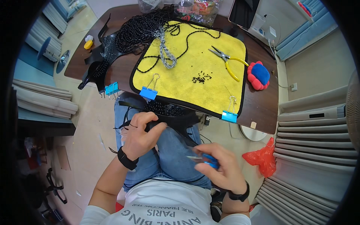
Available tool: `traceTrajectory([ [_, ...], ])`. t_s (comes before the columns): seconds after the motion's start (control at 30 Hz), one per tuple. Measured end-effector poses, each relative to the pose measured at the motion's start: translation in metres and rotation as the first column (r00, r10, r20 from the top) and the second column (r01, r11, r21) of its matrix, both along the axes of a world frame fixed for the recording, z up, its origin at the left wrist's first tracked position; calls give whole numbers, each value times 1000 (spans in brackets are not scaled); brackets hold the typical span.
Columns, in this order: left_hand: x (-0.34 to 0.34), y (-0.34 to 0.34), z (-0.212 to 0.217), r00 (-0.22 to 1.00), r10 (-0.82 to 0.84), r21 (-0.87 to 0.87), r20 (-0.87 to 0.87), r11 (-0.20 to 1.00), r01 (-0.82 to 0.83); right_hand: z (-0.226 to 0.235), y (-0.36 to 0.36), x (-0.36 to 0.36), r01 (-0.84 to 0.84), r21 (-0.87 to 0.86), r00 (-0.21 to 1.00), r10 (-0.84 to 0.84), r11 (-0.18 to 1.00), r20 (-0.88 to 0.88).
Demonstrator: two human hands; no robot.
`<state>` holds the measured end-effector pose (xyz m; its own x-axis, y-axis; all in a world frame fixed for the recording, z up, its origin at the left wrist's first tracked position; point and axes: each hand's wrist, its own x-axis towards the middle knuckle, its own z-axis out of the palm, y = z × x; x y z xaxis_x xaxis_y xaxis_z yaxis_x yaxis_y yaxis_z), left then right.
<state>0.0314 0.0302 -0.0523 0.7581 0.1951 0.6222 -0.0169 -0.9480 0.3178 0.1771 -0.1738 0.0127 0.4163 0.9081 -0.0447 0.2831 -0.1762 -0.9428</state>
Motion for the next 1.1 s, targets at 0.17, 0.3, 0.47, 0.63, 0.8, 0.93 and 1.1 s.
traceTrajectory([
  [0.17,-7,-4,-5,998,-16,-147,-68,989,6,-26,15,-17,-58,-168,996,46,984,-71],
  [0.3,-13,-7,-5,987,-144,-311,-65,943,117,-57,24,-28,97,-124,993,-105,988,-62],
  [0.47,-16,-9,-2,985,-157,-284,-65,950,132,-54,34,-26,89,-271,991,-112,959,-72],
  [0.63,-16,-10,-3,984,-174,-275,-49,949,154,-54,41,-30,129,-239,989,-141,962,-33],
  [0.8,-13,-14,-7,989,-146,-237,21,960,146,-53,44,-32,141,-241,989,-128,960,67],
  [0.93,-19,-16,-1,987,-160,-275,-1,949,154,-39,35,-25,32,-230,984,10,973,177],
  [1.1,-43,-15,20,937,-337,-484,-93,838,254,-5,1,28,-294,-145,949,307,945,76],
])
